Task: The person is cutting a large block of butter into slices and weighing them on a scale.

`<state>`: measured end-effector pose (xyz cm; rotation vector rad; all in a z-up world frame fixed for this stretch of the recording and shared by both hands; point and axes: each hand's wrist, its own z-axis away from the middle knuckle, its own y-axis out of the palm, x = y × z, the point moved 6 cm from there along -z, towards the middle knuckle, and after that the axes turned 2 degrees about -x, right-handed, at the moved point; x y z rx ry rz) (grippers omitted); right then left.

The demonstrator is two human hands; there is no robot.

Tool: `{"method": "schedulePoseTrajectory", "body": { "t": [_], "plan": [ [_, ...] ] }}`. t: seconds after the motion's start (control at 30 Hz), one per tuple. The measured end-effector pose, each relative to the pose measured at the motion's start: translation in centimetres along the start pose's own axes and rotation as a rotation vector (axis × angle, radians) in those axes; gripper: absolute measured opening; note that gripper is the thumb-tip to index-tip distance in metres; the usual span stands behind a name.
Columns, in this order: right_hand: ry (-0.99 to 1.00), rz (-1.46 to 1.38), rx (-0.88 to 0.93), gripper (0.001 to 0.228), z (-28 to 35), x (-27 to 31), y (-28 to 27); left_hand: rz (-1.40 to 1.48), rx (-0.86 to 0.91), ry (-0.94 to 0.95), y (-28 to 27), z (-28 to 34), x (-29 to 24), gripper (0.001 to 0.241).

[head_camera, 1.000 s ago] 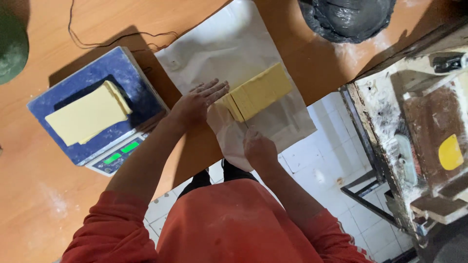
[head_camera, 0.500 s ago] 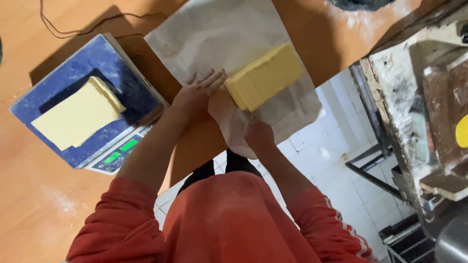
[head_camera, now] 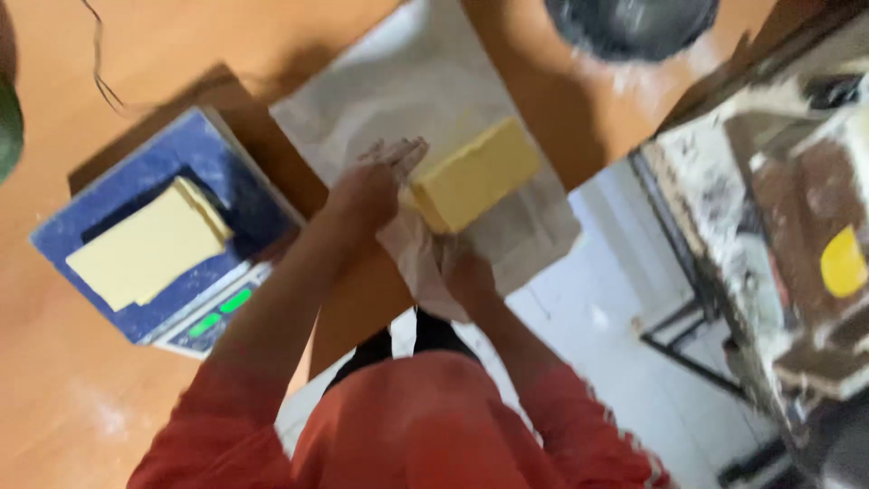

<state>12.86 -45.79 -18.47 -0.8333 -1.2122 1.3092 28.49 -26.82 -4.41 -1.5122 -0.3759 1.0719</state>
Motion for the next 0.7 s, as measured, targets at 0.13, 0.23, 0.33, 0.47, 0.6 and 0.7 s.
{"method": "schedulePoseTrajectory", "body": {
  "t": [0.13,0.23,0.33,0.47,0.6,0.7],
  "plan": [
    [-0.018,-0.025,-0.02,0.015,0.4,1.4,-1.3,0.051,-0.046,0.228,-4.6,1.3,-6.1,0.07],
    [-0.031,-0.049,-0.042,0.016,0.9,3.3,-3.0,-0.021,-0.059,0.242,-4.9,1.0,-6.8,0.051],
    [-0.016,0.009,0.01,0.017,1.1,4.4,-5.9,-0.098,-0.08,0.267,-7.7,0.7,-8.9,0.048],
    [-0.072,0.075,0.063,0.018,2.1,5.9,-10.1,-0.211,0.12,0.173,-10.5,4.0,-9.6,0.066],
    [-0.174,0.212,0.038,0.025,3.0,7.3,-13.3,0.056,-0.243,0.188,-12.8,11.4,-7.9,0.06],
    [-0.299,0.387,0.051,0.033,2.7,10.1,-16.9,0.006,-0.22,0.016,-11.1,16.3,-6.3,0.06]
  ]
}}
